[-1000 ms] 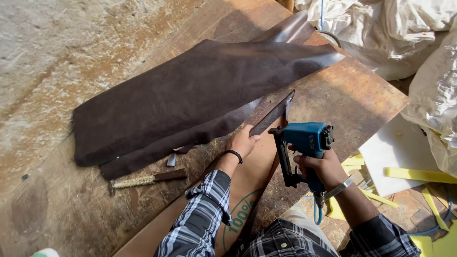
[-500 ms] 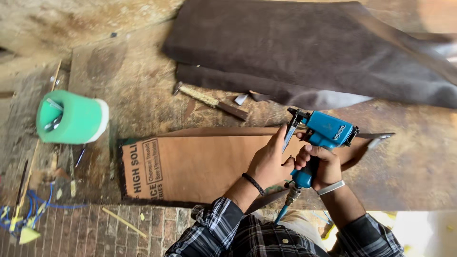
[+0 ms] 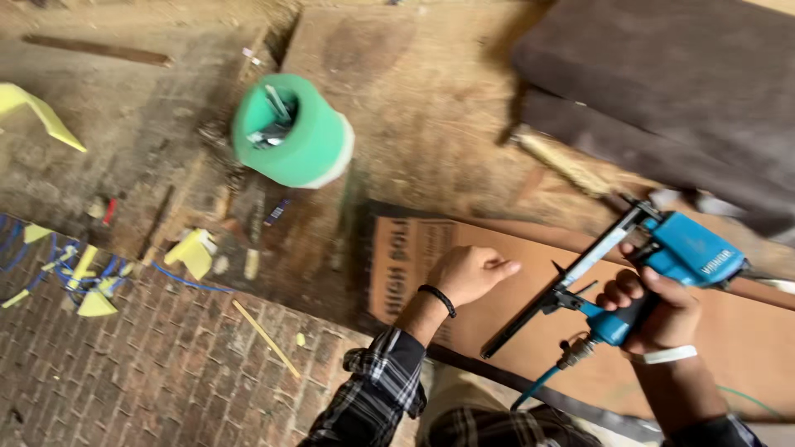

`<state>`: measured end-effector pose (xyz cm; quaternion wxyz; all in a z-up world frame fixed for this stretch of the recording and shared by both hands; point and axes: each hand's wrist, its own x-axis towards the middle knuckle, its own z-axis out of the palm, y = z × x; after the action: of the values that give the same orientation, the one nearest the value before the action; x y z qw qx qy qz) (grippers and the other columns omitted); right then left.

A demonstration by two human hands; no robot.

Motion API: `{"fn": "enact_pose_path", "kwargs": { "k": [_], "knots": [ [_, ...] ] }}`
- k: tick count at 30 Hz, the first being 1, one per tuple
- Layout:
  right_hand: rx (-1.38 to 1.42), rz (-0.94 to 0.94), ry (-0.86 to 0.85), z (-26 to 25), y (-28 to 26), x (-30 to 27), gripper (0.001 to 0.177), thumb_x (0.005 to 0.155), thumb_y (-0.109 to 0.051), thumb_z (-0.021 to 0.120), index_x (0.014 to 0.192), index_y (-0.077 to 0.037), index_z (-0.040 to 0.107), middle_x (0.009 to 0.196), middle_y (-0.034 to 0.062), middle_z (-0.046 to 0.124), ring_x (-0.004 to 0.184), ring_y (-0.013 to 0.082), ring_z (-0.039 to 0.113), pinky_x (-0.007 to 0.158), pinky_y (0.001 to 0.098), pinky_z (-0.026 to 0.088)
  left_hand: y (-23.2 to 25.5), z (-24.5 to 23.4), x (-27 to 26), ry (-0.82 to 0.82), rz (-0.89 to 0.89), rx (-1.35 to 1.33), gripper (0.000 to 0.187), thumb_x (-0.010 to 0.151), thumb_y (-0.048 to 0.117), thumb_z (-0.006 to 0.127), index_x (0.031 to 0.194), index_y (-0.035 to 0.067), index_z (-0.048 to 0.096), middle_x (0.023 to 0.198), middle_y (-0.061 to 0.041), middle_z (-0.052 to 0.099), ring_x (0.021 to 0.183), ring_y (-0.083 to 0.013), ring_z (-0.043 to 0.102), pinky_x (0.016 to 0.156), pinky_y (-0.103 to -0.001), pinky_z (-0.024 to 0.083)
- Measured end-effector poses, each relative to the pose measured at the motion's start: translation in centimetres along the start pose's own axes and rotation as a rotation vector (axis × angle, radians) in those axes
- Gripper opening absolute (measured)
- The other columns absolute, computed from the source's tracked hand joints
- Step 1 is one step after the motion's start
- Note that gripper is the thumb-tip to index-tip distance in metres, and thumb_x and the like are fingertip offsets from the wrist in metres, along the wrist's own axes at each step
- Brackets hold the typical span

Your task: The person staples dark brown fabric onto a wooden board using a pneumatic staple gun. They repeatedly pull the fabric taut, align the edges, and drive staples along the perimeter to secure the material.

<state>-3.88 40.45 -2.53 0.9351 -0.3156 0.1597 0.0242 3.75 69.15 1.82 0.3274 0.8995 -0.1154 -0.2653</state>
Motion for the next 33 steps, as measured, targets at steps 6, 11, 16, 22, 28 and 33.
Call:
{"fn": "enact_pose_path", "kwargs": {
  "k": [6,11,16,22,28,33],
  "knots": [
    [0.073,0.038,-0.014,7.3,9.2,1.5,0.047,0.092,-0.027,0.073,0.130,-0.004,0.058,0.069,-0.0018,0.048,0.065,0.0162,0.049,0.066,0.0337,0.043,-15.7,-12.3,2.0,0.620,-0.037,-0.219,0.030,0.090,0.035,0.073,0.112,0.014,0.074,0.100,-0.007,0.080,0.092,-0.0205,0.078,0.079,-0.037,0.062],
    [-0.016,0.080,0.030,10.5,12.4,1.6,0.049,0.090,-0.026,0.070,0.130,-0.002,0.058,0.068,-0.0004,0.047,0.063,0.0173,0.048,0.063,0.0353,0.043,-27.5,-24.2,7.6,1.020,-0.101,0.036,0.018,0.099,0.030,0.067,0.105,0.016,0.076,0.097,-0.010,0.078,0.091,-0.0309,0.074,0.075,-0.044,0.058],
    [-0.035,0.129,0.088,12.1,15.3,1.0,0.052,0.088,-0.026,0.070,0.131,0.000,0.058,0.065,-0.0001,0.046,0.061,0.0175,0.048,0.060,0.0369,0.043,-33.2,-30.2,12.2,0.803,-0.127,0.516,0.032,0.087,0.018,0.066,0.117,0.010,0.072,0.129,-0.013,0.068,0.120,-0.0363,0.058,0.101,-0.049,0.043],
    [-0.033,0.154,0.083,13.9,15.7,2.3,0.053,0.086,-0.026,0.072,0.130,-0.001,0.058,0.064,-0.0001,0.045,0.060,0.0179,0.048,0.059,0.0368,0.043,-31.1,-31.8,12.2,0.511,-0.255,0.654,0.034,0.094,0.013,0.061,0.123,0.026,0.073,0.135,-0.013,0.064,0.129,-0.0318,0.054,0.122,-0.049,0.028],
    [-0.027,0.147,0.085,14.6,17.4,2.5,0.053,0.085,-0.027,0.073,0.130,-0.001,0.059,0.063,0.0001,0.046,0.059,0.0176,0.048,0.059,0.0360,0.044,-28.1,-34.4,10.0,0.321,-0.307,0.531,0.030,0.101,0.011,0.059,0.128,0.017,0.070,0.129,-0.015,0.073,0.123,-0.0317,0.065,0.111,-0.044,0.051],
    [-0.029,0.143,0.097,14.6,17.5,2.8,0.054,0.086,-0.027,0.073,0.130,0.000,0.058,0.063,0.0001,0.047,0.058,0.0175,0.049,0.058,0.0358,0.044,-27.5,-34.5,10.2,0.256,-0.287,0.567,0.038,0.095,0.005,0.058,0.126,0.022,0.070,0.135,-0.008,0.065,0.120,-0.0324,0.064,0.102,-0.046,0.053]
  ]
}}
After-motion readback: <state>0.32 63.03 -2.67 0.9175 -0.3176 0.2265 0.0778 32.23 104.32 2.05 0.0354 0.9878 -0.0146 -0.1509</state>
